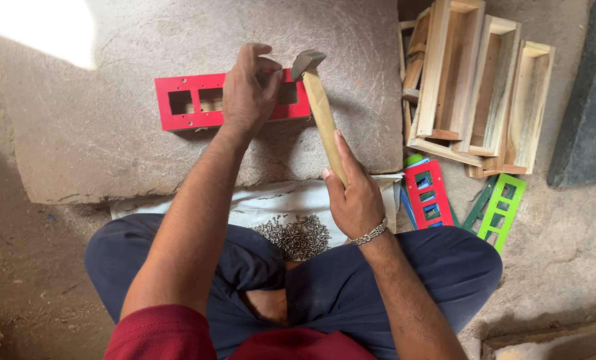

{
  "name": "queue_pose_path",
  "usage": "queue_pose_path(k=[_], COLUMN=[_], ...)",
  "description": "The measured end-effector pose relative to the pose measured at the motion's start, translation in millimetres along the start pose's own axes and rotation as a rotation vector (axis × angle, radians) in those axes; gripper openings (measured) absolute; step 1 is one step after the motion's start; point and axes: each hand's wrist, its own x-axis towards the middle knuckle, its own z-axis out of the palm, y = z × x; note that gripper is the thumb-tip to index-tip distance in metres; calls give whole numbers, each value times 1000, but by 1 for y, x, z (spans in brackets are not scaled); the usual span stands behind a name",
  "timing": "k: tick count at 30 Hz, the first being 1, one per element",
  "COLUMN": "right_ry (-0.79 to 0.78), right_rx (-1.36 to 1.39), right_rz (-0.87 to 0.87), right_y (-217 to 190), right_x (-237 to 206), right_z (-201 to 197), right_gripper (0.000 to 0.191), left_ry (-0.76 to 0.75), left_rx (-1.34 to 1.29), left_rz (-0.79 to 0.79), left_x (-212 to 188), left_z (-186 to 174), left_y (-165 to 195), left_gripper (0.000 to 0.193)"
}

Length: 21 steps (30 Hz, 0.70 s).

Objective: The person sits on the floor and assembles small wooden boxes by hammering nails into colored plastic frames. They repeatedly pick up frames, align them with wooden pieces, and hammer nails to secure the components.

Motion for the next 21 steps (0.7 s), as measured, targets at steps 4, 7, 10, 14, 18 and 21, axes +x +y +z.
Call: queue_pose_path(k=[4, 7, 10, 14, 18, 21], right_ry=[-5, -32, 36, 68, 2, 30], right_rx=[-109, -172, -136, -100, -162, -117], right_rz=[33, 60, -54, -24, -31, -64], right_y=[-2, -1, 2, 3, 1, -1], right_x=[9, 16, 18, 16, 15, 15], right_z=[8, 9, 9, 10, 14, 14], right_gripper=[65, 67, 65, 63, 67, 66], left_ry=[-12, -23, -8, 14, -43, -3], left_rx=[-96, -155, -155, -115, -157, -175], left_rz=[-46, -59, -57, -39, -112, -76], left_x=[2, 3, 3, 3, 6, 6], left_z=[-3, -2, 0, 2, 2, 1], left_y=[-1, -4, -7, -12, -14, -13], left_gripper=[43, 43, 44, 46, 43, 46])
